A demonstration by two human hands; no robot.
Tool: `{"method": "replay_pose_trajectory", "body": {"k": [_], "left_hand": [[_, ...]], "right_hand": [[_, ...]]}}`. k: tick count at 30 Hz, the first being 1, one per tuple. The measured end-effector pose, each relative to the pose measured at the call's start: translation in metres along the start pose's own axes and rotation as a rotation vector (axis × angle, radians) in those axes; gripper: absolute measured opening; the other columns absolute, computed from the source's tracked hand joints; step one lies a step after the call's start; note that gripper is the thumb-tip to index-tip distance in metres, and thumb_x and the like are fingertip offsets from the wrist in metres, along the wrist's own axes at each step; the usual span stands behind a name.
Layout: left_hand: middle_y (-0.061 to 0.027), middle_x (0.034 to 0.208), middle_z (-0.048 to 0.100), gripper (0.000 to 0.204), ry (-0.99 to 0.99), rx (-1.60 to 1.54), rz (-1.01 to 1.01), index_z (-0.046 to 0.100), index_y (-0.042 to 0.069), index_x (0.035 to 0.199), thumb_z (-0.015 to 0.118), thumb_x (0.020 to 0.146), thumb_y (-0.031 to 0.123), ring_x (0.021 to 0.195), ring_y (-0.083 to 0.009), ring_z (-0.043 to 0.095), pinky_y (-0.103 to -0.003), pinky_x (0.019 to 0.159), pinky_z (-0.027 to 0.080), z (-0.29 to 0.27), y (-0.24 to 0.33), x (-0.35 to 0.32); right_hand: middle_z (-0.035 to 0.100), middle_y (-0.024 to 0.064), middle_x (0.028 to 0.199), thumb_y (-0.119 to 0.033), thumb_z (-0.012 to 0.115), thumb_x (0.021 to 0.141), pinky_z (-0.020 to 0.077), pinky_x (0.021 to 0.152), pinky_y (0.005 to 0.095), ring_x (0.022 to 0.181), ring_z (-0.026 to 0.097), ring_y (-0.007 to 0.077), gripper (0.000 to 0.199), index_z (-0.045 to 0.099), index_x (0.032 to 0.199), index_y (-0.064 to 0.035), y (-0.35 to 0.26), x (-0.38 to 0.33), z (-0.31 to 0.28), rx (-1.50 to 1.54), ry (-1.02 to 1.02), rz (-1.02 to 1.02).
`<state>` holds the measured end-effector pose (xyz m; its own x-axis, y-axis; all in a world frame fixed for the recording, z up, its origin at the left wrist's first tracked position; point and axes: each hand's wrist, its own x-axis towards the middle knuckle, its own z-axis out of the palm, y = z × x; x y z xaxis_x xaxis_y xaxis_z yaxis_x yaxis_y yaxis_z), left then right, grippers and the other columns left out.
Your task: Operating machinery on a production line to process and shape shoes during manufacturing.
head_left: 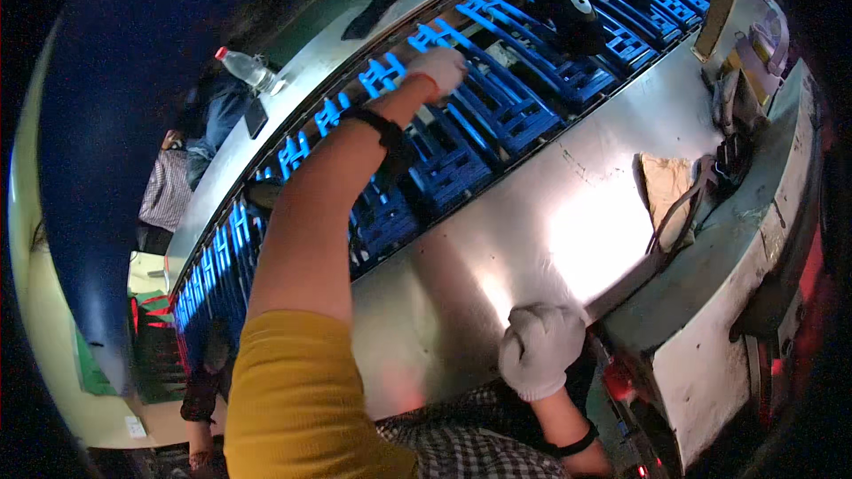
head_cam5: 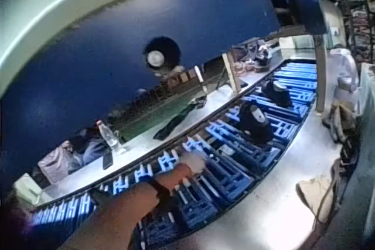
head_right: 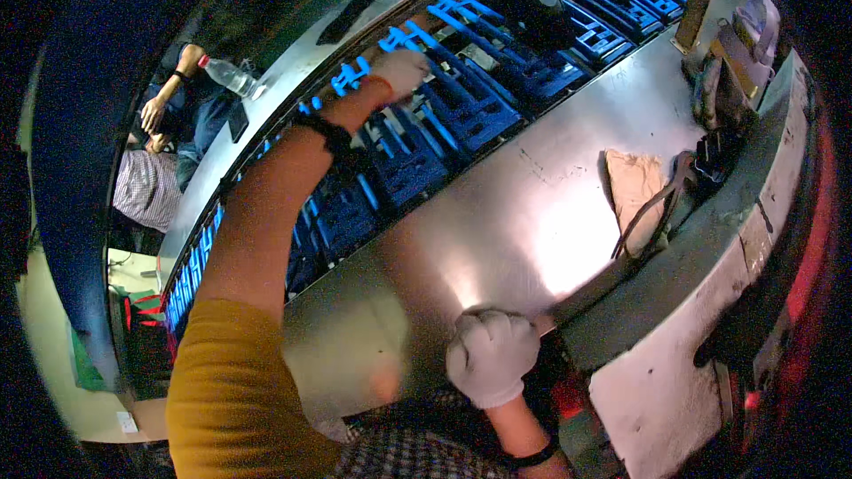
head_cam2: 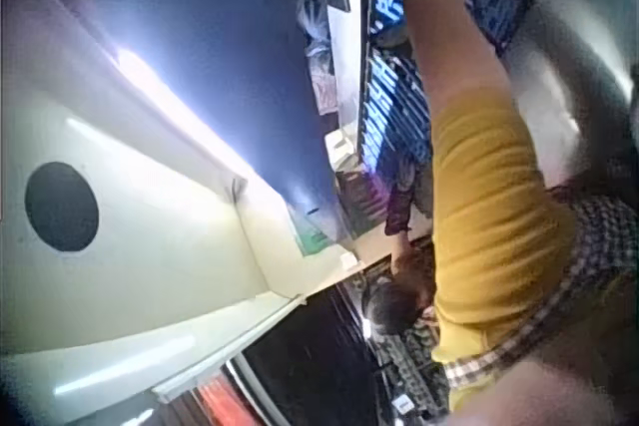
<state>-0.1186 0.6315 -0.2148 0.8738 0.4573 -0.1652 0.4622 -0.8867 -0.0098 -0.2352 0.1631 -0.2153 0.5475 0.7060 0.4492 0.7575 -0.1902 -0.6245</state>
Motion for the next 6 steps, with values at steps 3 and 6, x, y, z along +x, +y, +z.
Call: {"method": "replay_pose_trajectory", "body": {"k": [3,6], "left_hand": [[-0.0203,0.114,0.072,0.030,0.109,-0.339,0.094,0.070,0.006,0.113,0.059,0.096,0.028,0.112,-0.0386,0.067,-0.049,0.098,0.051,0.016,0.081,-0.077],[-0.0213,0.122,0.071,0.036,0.125,-0.462,0.019,0.070,0.007,0.122,0.064,0.095,0.031,0.118,-0.0362,0.067,-0.046,0.103,0.050,-0.001,0.084,-0.140]], "right_hand": [[0.068,0.0091,0.088,-0.002,0.063,0.067,0.0455,0.068,0.0456,0.077,0.062,0.0347,0.022,0.064,0.087,-0.0111,0.012,0.000,0.003,0.050,0.042,-0.011],[0.068,0.0087,0.089,-0.002,0.064,0.068,0.0456,0.069,0.0458,0.078,0.063,0.0335,0.025,0.064,0.091,-0.0108,0.014,-0.001,0.004,0.044,0.061,-0.044]]}}
